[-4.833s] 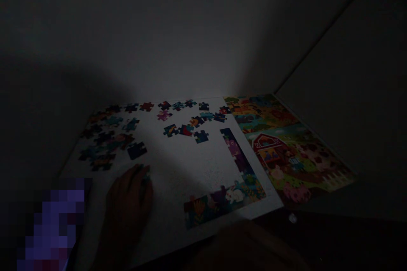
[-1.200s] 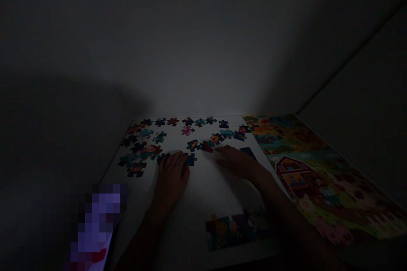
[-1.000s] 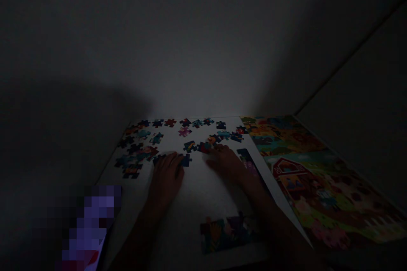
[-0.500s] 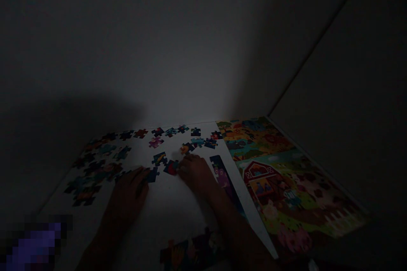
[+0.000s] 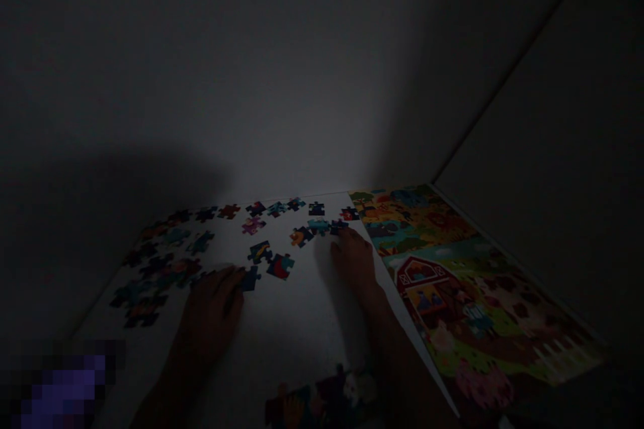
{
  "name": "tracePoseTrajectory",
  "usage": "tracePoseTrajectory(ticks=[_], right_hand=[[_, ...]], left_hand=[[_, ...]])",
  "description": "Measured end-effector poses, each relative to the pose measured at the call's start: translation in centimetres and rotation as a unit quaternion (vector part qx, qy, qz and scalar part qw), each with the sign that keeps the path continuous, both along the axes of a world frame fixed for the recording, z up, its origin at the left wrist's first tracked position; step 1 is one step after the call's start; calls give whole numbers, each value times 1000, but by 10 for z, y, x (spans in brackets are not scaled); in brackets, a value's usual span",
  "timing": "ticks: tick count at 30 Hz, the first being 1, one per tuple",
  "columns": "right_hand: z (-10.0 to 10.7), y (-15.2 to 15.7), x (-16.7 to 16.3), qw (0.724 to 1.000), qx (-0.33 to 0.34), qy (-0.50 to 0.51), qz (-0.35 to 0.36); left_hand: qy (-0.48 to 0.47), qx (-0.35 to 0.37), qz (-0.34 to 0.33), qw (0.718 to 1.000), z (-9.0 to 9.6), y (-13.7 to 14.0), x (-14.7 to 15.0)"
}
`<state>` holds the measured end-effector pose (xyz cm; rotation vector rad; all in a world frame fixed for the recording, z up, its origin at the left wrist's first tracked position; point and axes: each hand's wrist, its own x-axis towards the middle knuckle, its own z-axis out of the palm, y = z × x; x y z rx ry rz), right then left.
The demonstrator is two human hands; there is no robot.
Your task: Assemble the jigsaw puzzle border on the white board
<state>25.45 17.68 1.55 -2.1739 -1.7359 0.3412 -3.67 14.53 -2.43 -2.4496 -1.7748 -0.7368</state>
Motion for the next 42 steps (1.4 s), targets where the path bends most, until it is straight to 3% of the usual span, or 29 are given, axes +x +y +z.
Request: tracePoseTrajectory(ticks=[7, 10, 20, 27, 34, 42], right_hand=[[-2, 3, 0, 999, -10, -28, -23], [-9, 7, -4, 999, 20, -22, -18], [-6, 5, -35, 981, 20, -32, 193], [-16, 15, -28, 995, 18, -44, 86], [-17, 11, -27, 992, 47, -16, 119], [-17, 12, -28, 993, 21, -8, 112]], left_hand=[[-9, -24, -9, 1000, 0, -6, 1], [-3, -14, -9, 1000, 1, -7, 3], [-3, -25, 4, 1000, 3, -8, 7], [-14, -9, 6, 1000, 5, -11, 8], [-24, -4, -10, 1000, 2, -10, 8], [-26, -20, -15, 999, -3, -9, 6]])
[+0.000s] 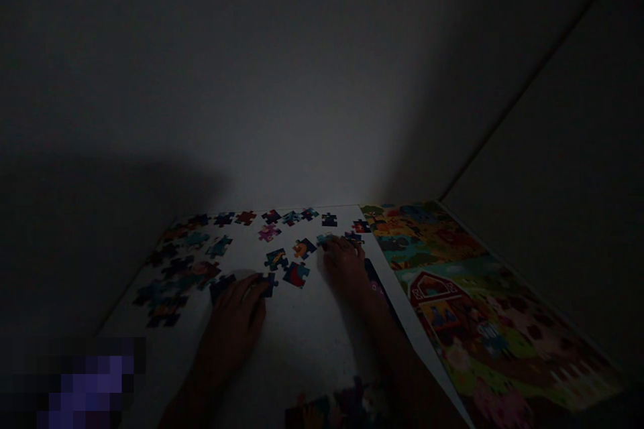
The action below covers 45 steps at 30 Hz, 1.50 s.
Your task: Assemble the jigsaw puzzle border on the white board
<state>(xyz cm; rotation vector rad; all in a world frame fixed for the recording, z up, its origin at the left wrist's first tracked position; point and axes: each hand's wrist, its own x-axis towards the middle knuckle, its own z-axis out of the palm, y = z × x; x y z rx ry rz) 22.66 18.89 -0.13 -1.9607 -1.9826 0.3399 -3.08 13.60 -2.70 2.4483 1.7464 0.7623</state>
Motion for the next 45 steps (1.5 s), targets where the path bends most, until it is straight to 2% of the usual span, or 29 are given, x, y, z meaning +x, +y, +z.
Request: tracePoseTrajectory(ticks=[9, 20, 26, 29, 32, 35, 37, 41, 45], right_hand=[[-4, -1, 1, 1000, 21, 4, 8], [-19, 2, 2, 998, 64, -15, 6], [-6, -1, -2, 999, 33, -20, -8], [11, 0, -5, 998, 58, -12, -20], [29, 11, -15, 998, 63, 9, -18], [38, 37, -36, 1000, 2, -2, 6], [36, 57, -54, 1000, -18, -12, 18], [23, 87, -82, 999, -15, -19, 23], [17, 93, -75, 998, -4, -28, 59]], left_hand=[[-13, 0, -2, 1000, 4, -2, 3], [-16, -7, -4, 1000, 11, -5, 6], [-28, -13, 4, 1000, 13, -5, 8], [-29, -15, 9, 999, 15, -5, 9], [-25, -20, 6, 999, 15, -6, 10], [-18, -29, 7, 999, 16, -6, 10], [-15, -28, 4, 999, 16, -6, 9], [-12, -17, -9, 1000, 15, -4, 8], [-21, 1, -14, 1000, 15, -5, 8]])
